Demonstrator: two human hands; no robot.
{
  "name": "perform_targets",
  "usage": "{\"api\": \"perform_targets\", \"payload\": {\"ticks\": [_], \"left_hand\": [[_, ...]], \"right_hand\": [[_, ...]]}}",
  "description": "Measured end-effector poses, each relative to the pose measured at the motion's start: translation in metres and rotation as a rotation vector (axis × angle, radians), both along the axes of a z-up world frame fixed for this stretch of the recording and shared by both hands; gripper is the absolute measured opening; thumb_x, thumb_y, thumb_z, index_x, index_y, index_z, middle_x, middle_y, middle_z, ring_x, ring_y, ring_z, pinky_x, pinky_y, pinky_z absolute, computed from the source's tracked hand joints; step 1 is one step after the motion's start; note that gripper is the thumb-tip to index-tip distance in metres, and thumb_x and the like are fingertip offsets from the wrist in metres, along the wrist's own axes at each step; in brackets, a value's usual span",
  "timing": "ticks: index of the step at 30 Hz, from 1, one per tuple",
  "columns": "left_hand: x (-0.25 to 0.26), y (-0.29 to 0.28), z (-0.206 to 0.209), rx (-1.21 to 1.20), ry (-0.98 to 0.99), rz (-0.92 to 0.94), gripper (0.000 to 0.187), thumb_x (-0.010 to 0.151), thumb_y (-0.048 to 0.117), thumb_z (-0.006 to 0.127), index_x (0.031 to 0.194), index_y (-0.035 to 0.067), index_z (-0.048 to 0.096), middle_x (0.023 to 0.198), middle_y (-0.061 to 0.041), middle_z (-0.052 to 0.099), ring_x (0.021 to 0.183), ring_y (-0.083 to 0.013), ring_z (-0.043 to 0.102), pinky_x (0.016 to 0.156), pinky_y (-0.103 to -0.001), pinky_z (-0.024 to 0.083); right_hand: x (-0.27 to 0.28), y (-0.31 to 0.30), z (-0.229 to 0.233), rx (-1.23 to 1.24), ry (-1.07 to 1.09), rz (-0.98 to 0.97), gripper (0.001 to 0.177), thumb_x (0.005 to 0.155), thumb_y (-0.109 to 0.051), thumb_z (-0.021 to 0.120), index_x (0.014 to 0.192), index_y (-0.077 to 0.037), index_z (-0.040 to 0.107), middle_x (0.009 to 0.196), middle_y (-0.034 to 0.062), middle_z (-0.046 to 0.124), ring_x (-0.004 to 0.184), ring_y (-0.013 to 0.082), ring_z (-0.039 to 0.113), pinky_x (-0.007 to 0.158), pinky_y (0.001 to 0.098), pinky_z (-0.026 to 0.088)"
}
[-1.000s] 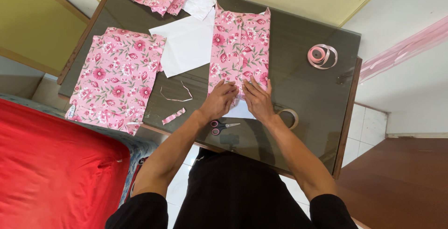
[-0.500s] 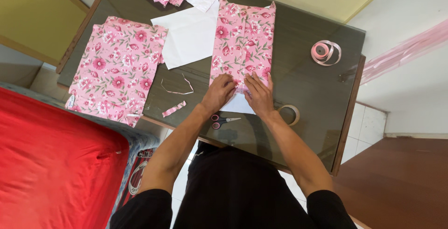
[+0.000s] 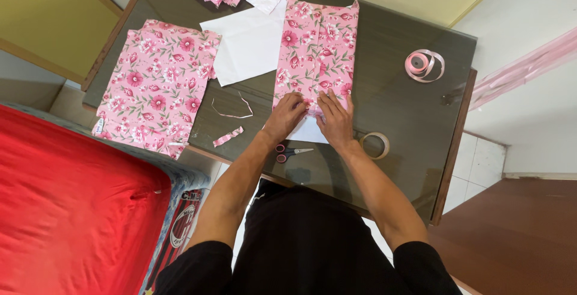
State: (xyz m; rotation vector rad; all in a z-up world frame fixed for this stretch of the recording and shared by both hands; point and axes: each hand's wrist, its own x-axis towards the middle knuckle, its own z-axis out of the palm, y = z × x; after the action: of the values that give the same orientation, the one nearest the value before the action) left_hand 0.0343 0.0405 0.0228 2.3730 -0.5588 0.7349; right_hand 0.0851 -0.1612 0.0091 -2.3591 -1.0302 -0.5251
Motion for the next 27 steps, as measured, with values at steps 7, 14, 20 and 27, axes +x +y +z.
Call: {"api": "perform_targets", "payload": {"ticks": [7,14,20,27], "left_hand": [[-0.007,-0.002,0.009,0.078,-0.002,0.027,0.031,0.085,0.002,0.075,0.114,0.0,0.065,0.113,-0.015,0.061,0.114,-0.0347,0.06,0.096,-0.042,0.053],[-0.006,-0.005,0.008,0.084,-0.043,0.036,0.032,0.082,0.0,0.075,0.112,0.0,0.066,0.109,-0.014,0.061,0.11,-0.0325,0.06,0.094,-0.042,0.053],[-0.005,-0.007,0.004,0.046,-0.016,0.067,0.038,0.078,-0.002,0.076,0.113,0.002,0.065,0.109,-0.014,0.061,0.109,-0.0334,0.059,0.092,-0.043,0.052],[-0.004,-0.008,0.006,-0.048,0.047,0.059,0.041,0.077,-0.002,0.078,0.115,0.004,0.062,0.109,-0.014,0.058,0.108,-0.0347,0.057,0.094,-0.044,0.049]], "right_hand": [[0.005,-0.013,-0.006,0.18,0.114,0.083,0.031,0.09,-0.009,0.081,0.119,-0.006,0.073,0.14,0.0123,0.066,0.13,0.0213,0.061,0.123,0.0599,0.029],[-0.001,-0.008,-0.008,0.11,0.015,0.028,0.036,0.078,-0.009,0.083,0.112,-0.006,0.073,0.124,0.0059,0.071,0.131,0.0256,0.062,0.117,0.0584,0.031],[-0.001,-0.004,0.0,0.038,-0.052,-0.005,0.039,0.077,-0.008,0.084,0.113,-0.009,0.07,0.125,0.0029,0.069,0.13,0.0228,0.061,0.105,0.0503,0.037],[-0.003,0.002,0.014,-0.017,-0.001,-0.008,0.047,0.071,-0.009,0.085,0.114,-0.01,0.066,0.129,0.0064,0.062,0.129,0.0251,0.058,0.099,0.0477,0.037]]}}
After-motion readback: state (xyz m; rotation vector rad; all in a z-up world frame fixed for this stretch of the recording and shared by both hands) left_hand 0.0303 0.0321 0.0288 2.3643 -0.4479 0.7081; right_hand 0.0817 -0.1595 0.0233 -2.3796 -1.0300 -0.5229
